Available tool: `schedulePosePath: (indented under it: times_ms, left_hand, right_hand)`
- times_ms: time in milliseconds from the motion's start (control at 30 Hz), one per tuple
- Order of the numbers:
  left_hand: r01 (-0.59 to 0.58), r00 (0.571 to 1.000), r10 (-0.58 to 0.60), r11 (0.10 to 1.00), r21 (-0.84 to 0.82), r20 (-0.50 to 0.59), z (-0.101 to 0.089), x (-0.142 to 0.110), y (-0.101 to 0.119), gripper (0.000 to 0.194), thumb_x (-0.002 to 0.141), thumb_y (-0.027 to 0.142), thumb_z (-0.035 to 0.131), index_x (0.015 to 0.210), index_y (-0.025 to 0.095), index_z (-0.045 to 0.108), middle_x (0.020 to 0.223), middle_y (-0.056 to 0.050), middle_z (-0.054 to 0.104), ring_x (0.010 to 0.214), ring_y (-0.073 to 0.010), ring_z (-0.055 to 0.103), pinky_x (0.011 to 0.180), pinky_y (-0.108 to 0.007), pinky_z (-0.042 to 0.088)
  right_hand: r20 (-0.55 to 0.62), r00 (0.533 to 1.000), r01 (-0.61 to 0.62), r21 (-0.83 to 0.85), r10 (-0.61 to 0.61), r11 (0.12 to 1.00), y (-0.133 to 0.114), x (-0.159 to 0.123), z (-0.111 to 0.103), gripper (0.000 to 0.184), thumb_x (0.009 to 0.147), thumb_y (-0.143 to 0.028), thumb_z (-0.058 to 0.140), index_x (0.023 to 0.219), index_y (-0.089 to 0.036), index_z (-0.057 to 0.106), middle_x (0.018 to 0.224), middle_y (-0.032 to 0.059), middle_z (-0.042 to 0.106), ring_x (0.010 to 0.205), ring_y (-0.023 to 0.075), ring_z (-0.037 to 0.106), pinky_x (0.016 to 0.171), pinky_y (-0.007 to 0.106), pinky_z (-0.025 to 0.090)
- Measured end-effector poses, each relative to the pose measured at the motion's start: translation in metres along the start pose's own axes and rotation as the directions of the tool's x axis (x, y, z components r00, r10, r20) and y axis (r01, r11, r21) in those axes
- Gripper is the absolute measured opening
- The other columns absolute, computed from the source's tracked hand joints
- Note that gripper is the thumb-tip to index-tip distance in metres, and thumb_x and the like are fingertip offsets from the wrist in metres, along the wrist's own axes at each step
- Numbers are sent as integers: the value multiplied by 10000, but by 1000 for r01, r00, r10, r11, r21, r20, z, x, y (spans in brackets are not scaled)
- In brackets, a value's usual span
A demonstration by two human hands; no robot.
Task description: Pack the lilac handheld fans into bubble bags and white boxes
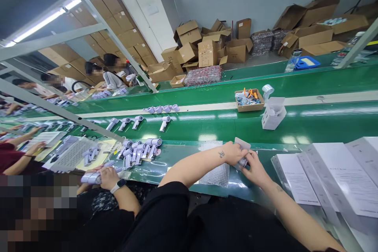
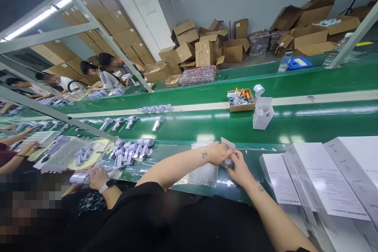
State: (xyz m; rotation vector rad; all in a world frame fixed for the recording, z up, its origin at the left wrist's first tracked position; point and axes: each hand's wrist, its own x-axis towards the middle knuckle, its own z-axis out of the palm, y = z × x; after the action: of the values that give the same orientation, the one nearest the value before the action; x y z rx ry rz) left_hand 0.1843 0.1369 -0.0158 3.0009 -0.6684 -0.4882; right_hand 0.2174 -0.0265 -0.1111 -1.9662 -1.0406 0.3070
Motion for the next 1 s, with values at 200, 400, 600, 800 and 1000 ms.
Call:
schedulePosePath:
  times_ms: [200,400,600,800,1000]
  left_hand:
    - [51,994,-55,998,-42,-96,-16,-33,-12,321,830,379,517,1116,234,528,952,-85,626,904,-247,552,693,-309,433]
    - [323,939,-321,946,-3,-127,13,-38,4,331,856,485,474,1010,215,588,900,-101,630,882,-259,574,686,-329,453]
    - [433,549,-748,636,-639,-372,34,-69,13,338,916,404,364,820,175,593,758,-39,628,755,-160,577,680,-254,419]
    - [429,511,-859,288,-857,-32,107,-99,37,251,873,312,420,774,161,594,670,-8,596,651,-138,546,612,-239,405]
    - [556,741,-663,696,-454,-108,177,-104,48,481,759,387,607,1221,304,499,1296,-101,476,1202,-343,377,981,-526,285]
  right_hand:
    - [43,999,4,-11,-3,1000,-4,3,-5,357,742,-317,577,1072,-214,488,1173,101,388,1120,248,464,979,414,385]
    - [-67,997,-34,-29,32,999,-2,3,6,453,732,-350,590,1135,-210,436,1222,116,443,1167,270,451,983,429,371]
    - [-93,974,-203,57,207,978,-23,71,-28,591,689,-337,624,1214,-237,372,1105,80,591,923,248,599,762,346,476]
    - [21,995,-102,40,101,994,-20,199,-27,699,629,-194,644,1242,-221,309,1113,84,578,974,239,573,842,356,429]
    - [110,992,-60,53,54,997,2,263,17,656,582,-126,641,1184,-188,386,1012,72,606,878,223,596,808,361,461]
